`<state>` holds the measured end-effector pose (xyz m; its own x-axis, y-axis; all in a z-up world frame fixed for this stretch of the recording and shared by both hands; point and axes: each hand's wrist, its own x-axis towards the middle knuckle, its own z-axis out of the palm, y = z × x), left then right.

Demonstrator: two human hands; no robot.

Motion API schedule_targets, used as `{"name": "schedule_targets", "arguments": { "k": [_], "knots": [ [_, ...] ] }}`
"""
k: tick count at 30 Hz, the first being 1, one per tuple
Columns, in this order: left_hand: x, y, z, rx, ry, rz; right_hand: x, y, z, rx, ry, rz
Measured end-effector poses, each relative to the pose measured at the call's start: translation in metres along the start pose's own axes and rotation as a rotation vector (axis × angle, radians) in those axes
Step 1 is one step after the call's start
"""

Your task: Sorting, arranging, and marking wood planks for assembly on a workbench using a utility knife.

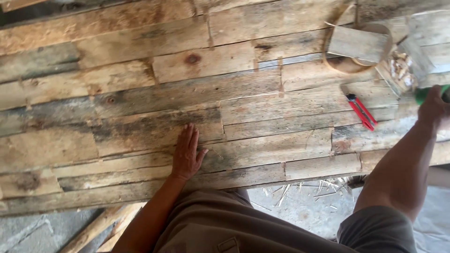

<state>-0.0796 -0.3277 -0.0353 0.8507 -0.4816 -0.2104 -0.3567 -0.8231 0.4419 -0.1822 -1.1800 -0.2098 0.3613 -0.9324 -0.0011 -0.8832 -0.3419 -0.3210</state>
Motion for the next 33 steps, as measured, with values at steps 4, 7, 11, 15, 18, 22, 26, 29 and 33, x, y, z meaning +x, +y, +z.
{"name": "schedule_targets", "arguments": {
  "k": [4, 7, 11, 15, 18, 22, 26, 29, 33],
  "knots": [
    [-0.001, -0.005, 0.007, -0.001, 0.027, 0.03, -0.042, -0.052, -0.017, 0.095, 0.151, -0.123],
    [-0.002, -0.004, 0.009, 0.002, 0.055, 0.045, -0.116, -0.145, -0.05, 0.265, 0.142, -0.586],
    [-0.001, -0.004, 0.008, -0.005, 0.062, 0.043, -0.221, -0.292, -0.064, 0.261, 0.026, -0.826],
    [-0.002, -0.004, 0.009, -0.006, 0.066, 0.041, -0.315, -0.398, -0.03, 0.508, -0.344, -0.918],
    [0.001, -0.006, 0.009, -0.001, 0.068, 0.046, -0.378, -0.468, -0.014, 0.601, -0.592, -0.89],
    [0.001, -0.007, 0.006, -0.015, 0.048, 0.046, -0.437, -0.519, 0.008, 0.51, -0.803, -0.874],
    [-0.001, -0.006, 0.005, -0.024, 0.035, 0.032, -0.454, -0.527, 0.011, 0.514, -0.8, -0.962],
    [0.0, -0.007, 0.006, -0.026, 0.028, 0.027, -0.457, -0.527, 0.009, 0.482, -0.771, -1.014],
    [-0.001, -0.007, 0.009, -0.012, 0.025, 0.021, -0.456, -0.526, 0.0, 0.451, -0.746, -1.059]
  ]
}}
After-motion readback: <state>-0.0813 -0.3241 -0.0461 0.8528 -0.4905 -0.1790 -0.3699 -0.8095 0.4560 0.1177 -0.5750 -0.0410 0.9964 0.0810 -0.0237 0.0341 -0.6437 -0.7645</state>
